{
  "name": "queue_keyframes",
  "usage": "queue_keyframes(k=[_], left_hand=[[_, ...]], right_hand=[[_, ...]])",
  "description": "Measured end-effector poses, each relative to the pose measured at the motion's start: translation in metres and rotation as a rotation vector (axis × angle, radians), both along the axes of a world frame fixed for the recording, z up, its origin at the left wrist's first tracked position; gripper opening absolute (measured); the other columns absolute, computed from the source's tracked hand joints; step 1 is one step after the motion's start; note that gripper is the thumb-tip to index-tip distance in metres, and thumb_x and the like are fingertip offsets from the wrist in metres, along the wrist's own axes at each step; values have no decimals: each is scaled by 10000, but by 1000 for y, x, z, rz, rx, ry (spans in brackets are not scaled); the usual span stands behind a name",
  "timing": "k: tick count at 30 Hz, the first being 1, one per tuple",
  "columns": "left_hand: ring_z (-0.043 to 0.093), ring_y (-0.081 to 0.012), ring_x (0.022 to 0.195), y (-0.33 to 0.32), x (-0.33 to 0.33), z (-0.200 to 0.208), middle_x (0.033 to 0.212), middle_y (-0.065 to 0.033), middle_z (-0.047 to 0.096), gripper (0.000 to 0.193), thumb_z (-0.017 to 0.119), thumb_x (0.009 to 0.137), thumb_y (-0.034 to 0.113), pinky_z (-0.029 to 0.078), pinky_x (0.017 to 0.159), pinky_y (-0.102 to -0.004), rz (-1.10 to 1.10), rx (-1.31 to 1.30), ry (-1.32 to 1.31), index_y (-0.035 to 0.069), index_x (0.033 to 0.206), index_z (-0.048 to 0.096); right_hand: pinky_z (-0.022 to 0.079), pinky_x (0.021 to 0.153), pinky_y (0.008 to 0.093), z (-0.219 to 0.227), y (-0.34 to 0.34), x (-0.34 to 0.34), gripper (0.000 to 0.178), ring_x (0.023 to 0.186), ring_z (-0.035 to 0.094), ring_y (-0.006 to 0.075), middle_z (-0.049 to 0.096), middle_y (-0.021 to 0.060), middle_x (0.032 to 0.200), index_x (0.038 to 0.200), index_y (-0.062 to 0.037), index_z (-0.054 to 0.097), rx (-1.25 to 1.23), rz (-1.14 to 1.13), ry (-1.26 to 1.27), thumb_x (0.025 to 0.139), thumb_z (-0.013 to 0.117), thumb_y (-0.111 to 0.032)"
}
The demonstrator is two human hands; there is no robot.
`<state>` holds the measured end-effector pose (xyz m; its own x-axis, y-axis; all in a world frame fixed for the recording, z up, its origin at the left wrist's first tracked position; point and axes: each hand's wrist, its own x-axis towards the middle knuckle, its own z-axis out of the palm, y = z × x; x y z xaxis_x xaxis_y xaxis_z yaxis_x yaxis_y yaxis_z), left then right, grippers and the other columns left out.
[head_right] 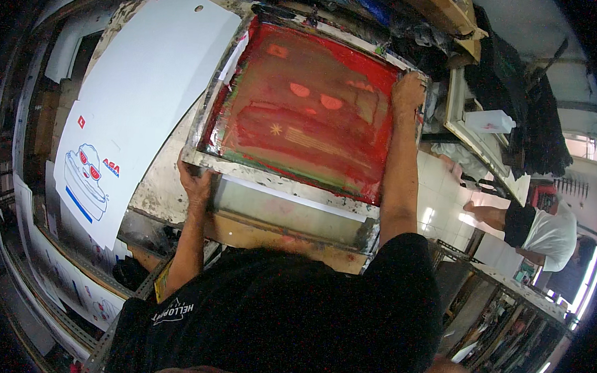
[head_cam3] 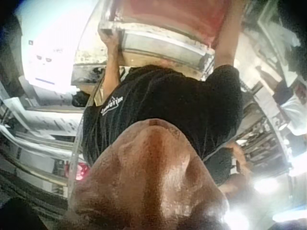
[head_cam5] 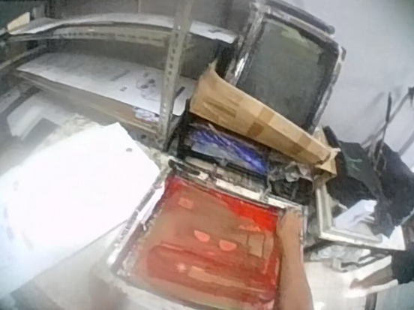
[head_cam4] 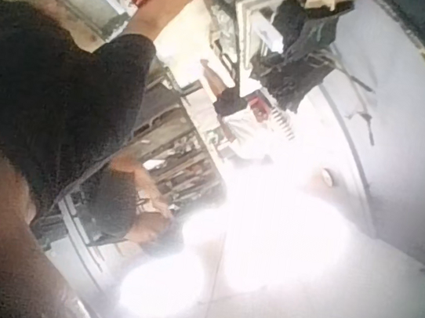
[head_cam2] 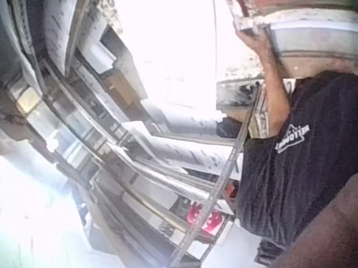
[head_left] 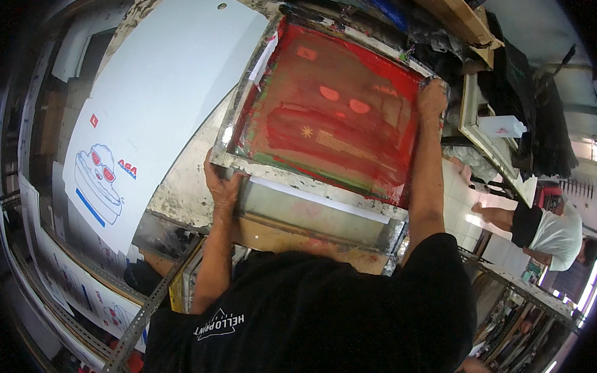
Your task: The person performs screen printing on white paper sheets. They place a sheet under a screen, apply red ink with a squeegee, and lift the screen to reveal the printed design. The process is repeated for multiple sheets.
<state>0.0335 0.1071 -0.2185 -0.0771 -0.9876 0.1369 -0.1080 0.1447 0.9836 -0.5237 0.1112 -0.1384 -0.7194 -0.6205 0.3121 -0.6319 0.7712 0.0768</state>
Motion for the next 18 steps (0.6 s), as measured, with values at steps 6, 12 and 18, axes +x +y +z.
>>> queue_keyframes(k=[6, 12, 18], left_hand=[[513, -271, 1169, 1, 3, 0, 1266, -156, 487, 914, 839, 626, 83, 425, 1007, -380, -6, 17, -18, -21, 1395, 356], [502, -271, 1177, 1, 7, -7, 1268, -148, 480, 924, 860, 625, 142, 423, 1008, -384, 9, 15, -33, -15, 1392, 369], [500, -272, 1178, 2, 3, -7, 1258, -151, 491, 904, 857, 637, 173, 420, 1010, -390, 32, 20, -50, -17, 1382, 382]], right_hand=[[564, 724, 476, -2, -69, 48, 312, 875, 687, 361, 687, 221, 930, 989, -3, 601, -10, 157, -183, 740, 711, -156], [485, 901, 478, 5, -107, 65, 499, 1050, 601, 399, 660, 197, 1096, 1225, -79, 600, -221, 698, -281, 733, 672, -35], [469, 900, 471, -1, -94, 25, 465, 1076, 581, 396, 647, 188, 1132, 1162, -98, 636, -66, 923, -447, 715, 603, 25]])
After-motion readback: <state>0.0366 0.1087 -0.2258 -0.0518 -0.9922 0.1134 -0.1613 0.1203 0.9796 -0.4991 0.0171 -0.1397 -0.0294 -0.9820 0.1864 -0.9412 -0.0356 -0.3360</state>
